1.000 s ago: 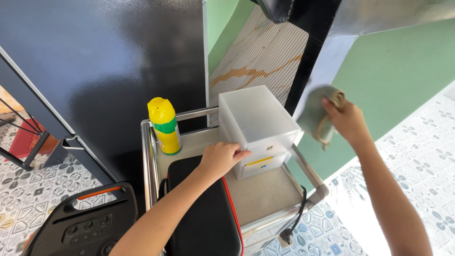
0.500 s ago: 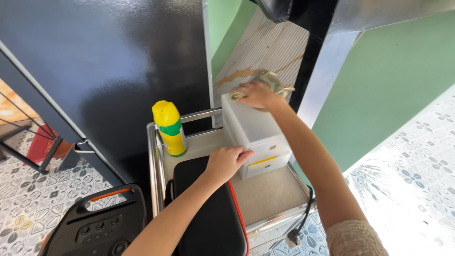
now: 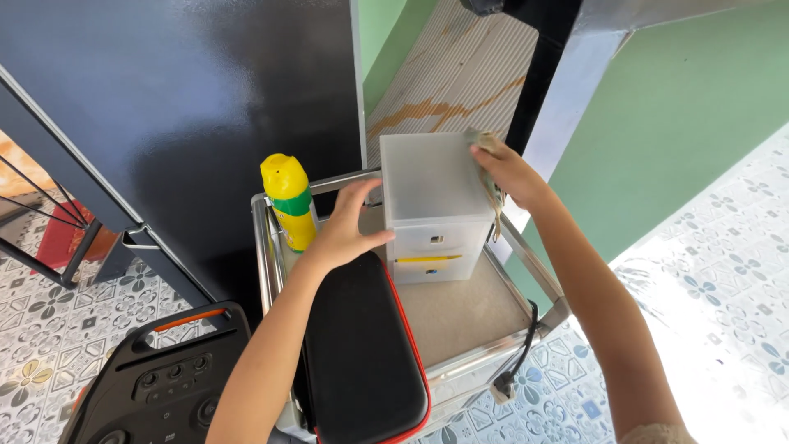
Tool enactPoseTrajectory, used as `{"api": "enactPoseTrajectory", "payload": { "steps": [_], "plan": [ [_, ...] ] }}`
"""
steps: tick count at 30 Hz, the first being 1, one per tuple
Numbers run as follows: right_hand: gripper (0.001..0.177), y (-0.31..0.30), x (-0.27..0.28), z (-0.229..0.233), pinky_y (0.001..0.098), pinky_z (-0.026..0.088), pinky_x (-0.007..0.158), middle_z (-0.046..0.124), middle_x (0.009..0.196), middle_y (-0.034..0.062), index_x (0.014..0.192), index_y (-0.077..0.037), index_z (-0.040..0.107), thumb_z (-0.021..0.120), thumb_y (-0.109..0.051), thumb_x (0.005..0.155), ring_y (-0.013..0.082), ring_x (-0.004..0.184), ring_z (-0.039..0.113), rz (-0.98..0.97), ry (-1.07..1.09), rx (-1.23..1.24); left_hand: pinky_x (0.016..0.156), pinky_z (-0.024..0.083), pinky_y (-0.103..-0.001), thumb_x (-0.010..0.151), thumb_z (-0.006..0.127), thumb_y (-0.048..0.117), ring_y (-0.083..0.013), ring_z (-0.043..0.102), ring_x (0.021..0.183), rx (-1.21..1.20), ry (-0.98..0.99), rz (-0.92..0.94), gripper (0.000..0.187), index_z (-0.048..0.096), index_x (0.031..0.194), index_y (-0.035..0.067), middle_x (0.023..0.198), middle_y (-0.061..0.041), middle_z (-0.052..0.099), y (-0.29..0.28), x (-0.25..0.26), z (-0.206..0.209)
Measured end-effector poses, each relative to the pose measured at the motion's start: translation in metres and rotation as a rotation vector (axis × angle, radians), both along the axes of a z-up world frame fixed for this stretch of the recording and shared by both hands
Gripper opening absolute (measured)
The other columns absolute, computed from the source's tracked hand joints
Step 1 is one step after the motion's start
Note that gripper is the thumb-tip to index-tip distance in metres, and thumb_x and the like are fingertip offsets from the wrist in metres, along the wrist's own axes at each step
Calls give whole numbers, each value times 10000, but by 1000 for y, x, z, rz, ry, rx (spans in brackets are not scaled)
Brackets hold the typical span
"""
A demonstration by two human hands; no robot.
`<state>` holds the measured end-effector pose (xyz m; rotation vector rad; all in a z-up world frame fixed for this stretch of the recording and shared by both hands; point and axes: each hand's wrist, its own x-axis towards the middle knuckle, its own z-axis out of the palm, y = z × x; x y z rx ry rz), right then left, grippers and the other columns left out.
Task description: Wiping down a mobile equipment cart and the various items stored on it, including a speaker and storage containers.
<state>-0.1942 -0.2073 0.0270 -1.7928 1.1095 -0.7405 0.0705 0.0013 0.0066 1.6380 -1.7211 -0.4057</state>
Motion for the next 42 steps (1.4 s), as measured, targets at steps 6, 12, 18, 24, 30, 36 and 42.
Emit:
{"api": "enactPoseTrajectory", "payload": {
  "steps": [6,12,18,24,30,36,42],
  "plan": [
    [858,74,-7,-57,431,366,1180,457,1550,184,1546,-41,301,529,-595,931,317,1437,451,-206,-630,380,1165,283,-551,779,530,784,-349,235,1527,222,717,-13,1181,62,1636,120,1668,-182,172,-43,-21,-48],
    [923,71,-1,-101,450,281,1218,366,1612,166,1564,-29,305,429,-697,940,302,1500,338,-207,-655,359,1176,243,-554,801,494,614,-333,200,1529,263,971,-105,1048,-12,1621,202,1652,-158,157,-29,-47,-26],
    [877,77,1,-102,456,283,1205,405,1601,154,1543,-46,367,444,-680,943,284,1489,357,-161,-819,257,1168,295,-542,795,553,443,-329,273,1502,246,1057,-149,984,29,1601,236,1613,-166,235,-24,-57,-20],
    [770,97,-3,-52,446,371,1183,497,1538,127,1495,-61,424,511,-604,956,282,1423,471,-158,-969,205,1165,291,-537,803,552,395,-302,243,1506,199,1046,-201,952,48,1597,246,1625,-144,203,-3,-65,24],
    [798,145,-5,16,450,392,1198,510,1541,144,1512,-20,428,503,-617,988,290,1430,488,45,-997,121,1165,298,-545,809,558,399,-304,252,1506,189,1067,-198,952,29,1589,271,1612,-147,221,54,-66,96],
    [951,218,22,26,621,344,1130,427,1537,210,1569,-124,294,507,-697,841,400,1435,406,-14,-813,418,1172,286,-570,829,516,378,-263,270,1536,236,1052,-39,902,67,1610,324,1644,-67,264,154,-55,122],
    [807,270,38,-5,501,433,1122,527,1492,148,1522,-58,386,546,-567,917,322,1380,504,214,-914,670,1150,300,-576,886,445,319,-263,298,1527,270,1064,33,856,139,1685,339,1671,-27,316,215,-24,97]
  ]
}}
